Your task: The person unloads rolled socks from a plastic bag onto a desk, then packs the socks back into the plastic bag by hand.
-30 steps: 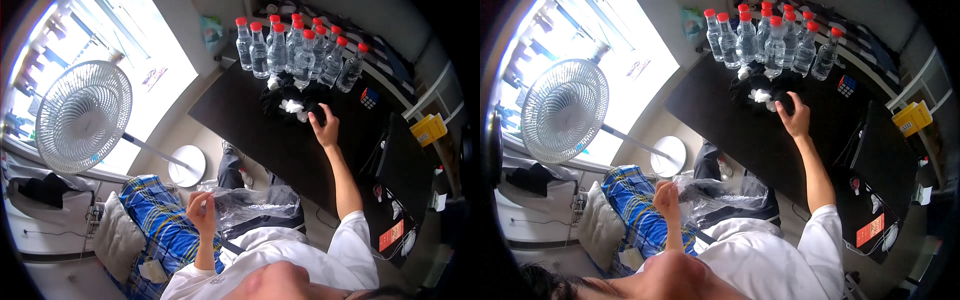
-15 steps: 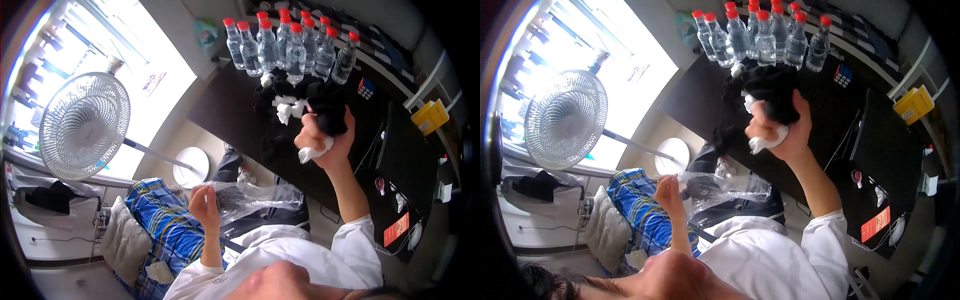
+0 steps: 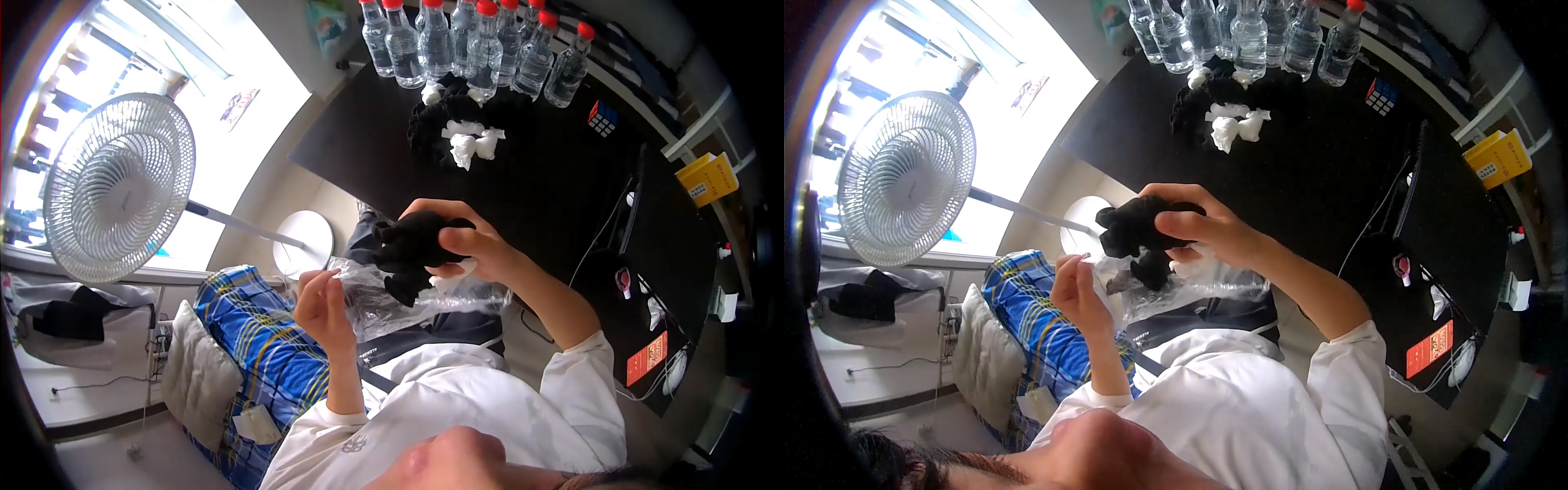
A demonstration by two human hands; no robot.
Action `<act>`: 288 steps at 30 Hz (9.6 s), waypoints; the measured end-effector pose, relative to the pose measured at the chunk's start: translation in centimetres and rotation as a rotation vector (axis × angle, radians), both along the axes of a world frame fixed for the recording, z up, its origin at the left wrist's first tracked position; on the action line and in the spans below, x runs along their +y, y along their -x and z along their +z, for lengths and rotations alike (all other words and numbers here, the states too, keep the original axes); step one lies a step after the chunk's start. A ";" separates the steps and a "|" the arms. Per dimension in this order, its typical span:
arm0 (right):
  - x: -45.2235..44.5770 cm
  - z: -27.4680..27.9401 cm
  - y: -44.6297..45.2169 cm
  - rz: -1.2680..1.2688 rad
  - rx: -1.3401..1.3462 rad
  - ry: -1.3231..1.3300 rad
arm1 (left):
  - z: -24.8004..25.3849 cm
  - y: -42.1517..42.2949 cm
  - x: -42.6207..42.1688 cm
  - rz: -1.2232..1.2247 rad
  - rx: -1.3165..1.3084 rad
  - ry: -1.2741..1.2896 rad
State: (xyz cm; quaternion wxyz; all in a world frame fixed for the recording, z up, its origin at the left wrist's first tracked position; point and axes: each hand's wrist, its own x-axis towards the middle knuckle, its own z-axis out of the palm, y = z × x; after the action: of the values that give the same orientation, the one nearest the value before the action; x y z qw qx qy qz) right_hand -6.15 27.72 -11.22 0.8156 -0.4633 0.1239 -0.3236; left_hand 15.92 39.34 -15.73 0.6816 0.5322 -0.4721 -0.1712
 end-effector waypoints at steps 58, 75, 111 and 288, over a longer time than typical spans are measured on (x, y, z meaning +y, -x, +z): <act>-12.4 -4.1 -1.9 -0.112 -0.355 -0.249 | -26.2 -6.7 6.6 -0.042 -0.208 -0.405; -14.6 -11.7 -0.7 -0.113 -0.283 -0.453 | -27.5 -6.9 1.5 0.159 -0.401 -0.495; -14.3 -11.9 -2.2 -0.150 -0.296 -0.261 | -25.4 -7.2 1.5 0.077 -0.364 -0.573; 13.0 -13.1 -7.4 0.920 0.266 1.153 | -15.7 -5.9 22.5 -0.263 0.066 -0.557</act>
State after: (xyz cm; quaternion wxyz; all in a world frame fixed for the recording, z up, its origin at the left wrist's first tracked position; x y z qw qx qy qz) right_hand 1.21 40.70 -24.37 0.4748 -0.8574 -0.1741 0.0953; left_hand 21.80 61.80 -31.47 0.4965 0.6271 -0.4493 -0.3979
